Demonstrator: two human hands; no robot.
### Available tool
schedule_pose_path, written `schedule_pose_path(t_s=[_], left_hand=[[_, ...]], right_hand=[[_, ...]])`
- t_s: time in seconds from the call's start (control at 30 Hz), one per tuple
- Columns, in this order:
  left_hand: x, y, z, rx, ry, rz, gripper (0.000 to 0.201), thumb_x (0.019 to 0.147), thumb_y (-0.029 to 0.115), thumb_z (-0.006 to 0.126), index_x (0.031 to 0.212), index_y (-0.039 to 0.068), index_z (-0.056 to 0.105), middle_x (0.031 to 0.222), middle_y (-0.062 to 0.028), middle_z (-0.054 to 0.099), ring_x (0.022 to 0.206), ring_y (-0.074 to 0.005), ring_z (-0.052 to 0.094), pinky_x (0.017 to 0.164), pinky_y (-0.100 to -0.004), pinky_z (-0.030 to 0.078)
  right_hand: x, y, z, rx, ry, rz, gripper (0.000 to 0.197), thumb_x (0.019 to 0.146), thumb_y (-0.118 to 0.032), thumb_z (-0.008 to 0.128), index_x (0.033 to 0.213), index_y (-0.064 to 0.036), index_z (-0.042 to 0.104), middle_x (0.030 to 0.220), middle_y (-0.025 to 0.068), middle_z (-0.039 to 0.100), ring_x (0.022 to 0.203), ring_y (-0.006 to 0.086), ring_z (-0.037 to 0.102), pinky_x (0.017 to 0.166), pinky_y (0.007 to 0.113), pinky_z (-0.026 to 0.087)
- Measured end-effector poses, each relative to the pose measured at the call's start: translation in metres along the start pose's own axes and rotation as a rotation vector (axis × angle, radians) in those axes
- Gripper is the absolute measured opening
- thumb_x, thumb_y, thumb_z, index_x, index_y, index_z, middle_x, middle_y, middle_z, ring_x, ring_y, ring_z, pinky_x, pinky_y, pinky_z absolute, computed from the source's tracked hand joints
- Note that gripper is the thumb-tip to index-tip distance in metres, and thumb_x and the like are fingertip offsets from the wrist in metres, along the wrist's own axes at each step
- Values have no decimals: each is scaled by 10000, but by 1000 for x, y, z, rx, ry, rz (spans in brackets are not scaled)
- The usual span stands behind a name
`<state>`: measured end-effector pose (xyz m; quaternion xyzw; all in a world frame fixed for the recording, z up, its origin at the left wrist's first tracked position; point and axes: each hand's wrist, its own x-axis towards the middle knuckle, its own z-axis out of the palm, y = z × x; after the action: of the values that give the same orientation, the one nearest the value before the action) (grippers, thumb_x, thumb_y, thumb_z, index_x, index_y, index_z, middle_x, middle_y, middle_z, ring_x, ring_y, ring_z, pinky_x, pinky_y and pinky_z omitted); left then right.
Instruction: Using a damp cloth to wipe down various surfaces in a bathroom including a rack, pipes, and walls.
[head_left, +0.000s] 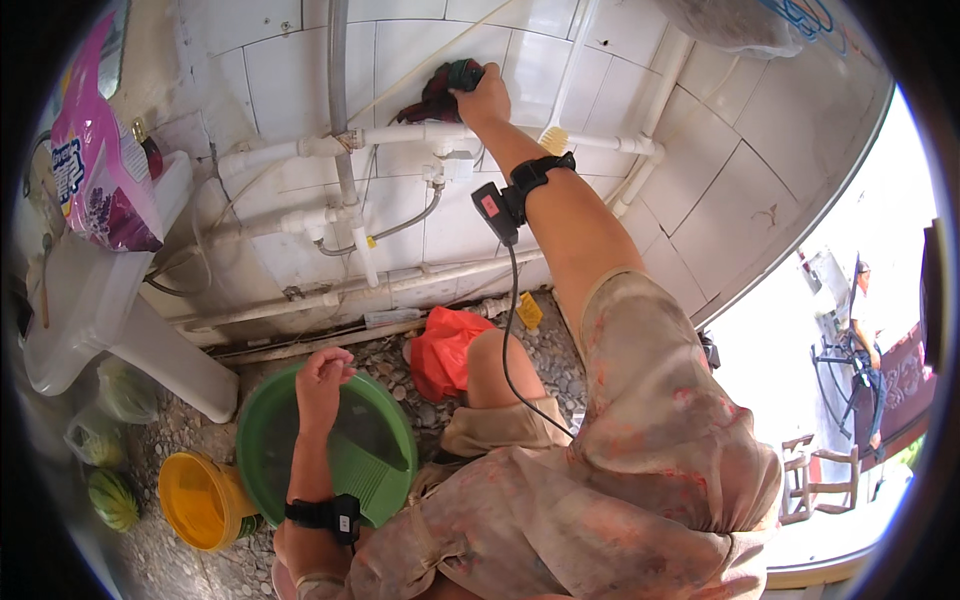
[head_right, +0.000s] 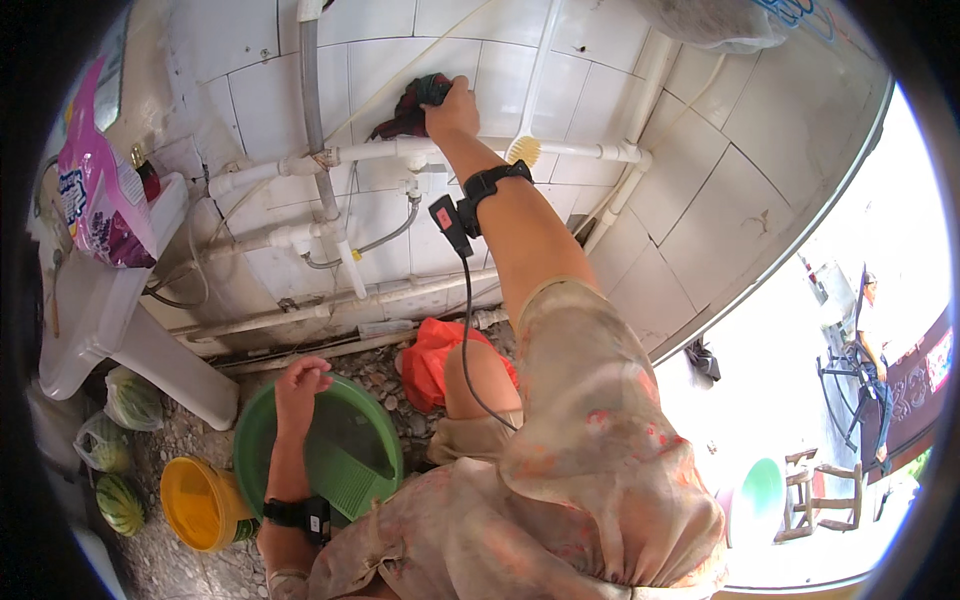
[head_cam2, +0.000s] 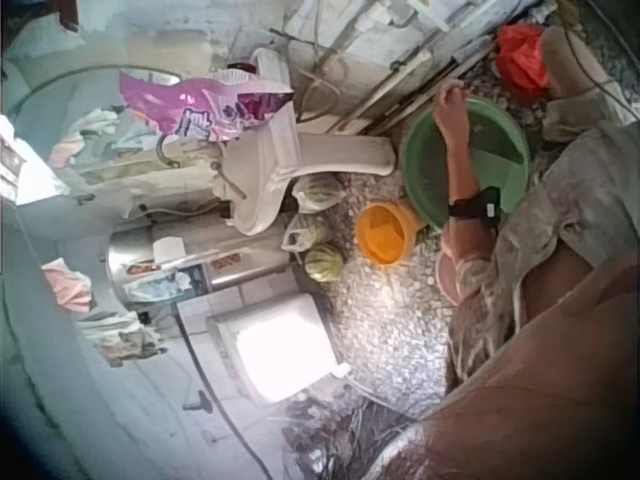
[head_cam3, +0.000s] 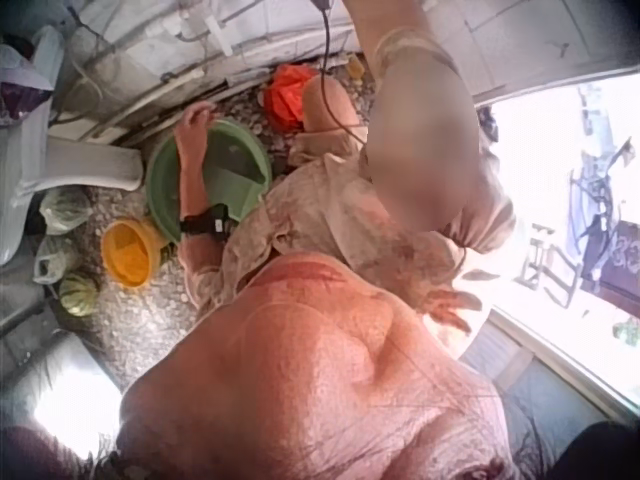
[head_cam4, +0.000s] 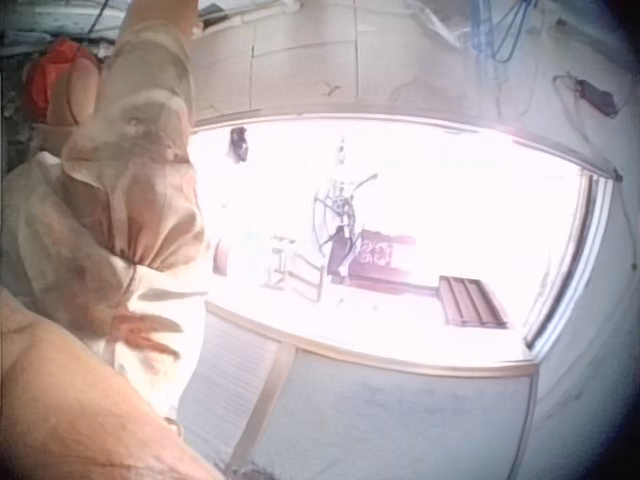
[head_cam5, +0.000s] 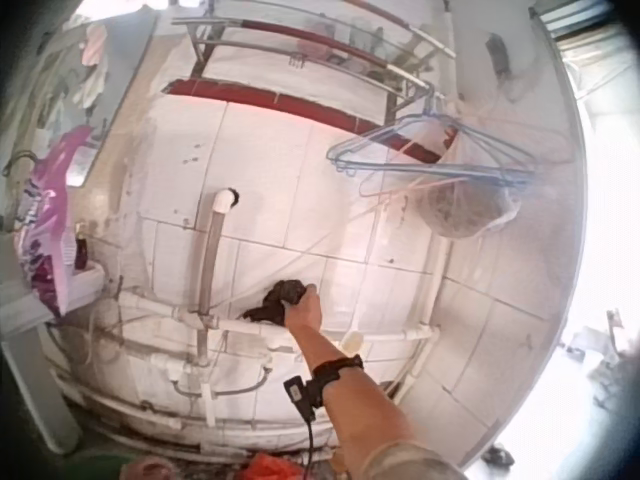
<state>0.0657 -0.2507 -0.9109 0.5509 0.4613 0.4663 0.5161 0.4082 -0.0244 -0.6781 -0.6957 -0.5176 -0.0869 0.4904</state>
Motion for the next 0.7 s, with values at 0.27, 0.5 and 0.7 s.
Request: schedule_pose_path(t_s=[0.27,0.5,0.7], left_hand=[[1,9,15,30,-25,28,173,941,23,502,1044,-7,638,980,-76,676,797,-132,655,720,-268,531],[6,-8,23,74,-51,-20,177,939,47,510,1056,-9,629,980,-83,679,781,-137,662,691,-262,538],[4,-5,21,146,-43,-32,164,926,46,513,1012,3,646,934,-66,676,743,-134,663,637,-255,534]], right_hand=[[27,2,-12,1401,122,235,467,753,21,717,1128,-51,447,1048,131,593,887,243,624,732,391,555],[-25,43,-53,1023,-62,-30,456,722,-23,781,1097,-7,522,950,104,636,793,172,629,687,309,554],[-87,36,-89,1036,-240,45,507,722,-31,790,1151,-2,520,952,75,629,889,154,599,798,308,511]])
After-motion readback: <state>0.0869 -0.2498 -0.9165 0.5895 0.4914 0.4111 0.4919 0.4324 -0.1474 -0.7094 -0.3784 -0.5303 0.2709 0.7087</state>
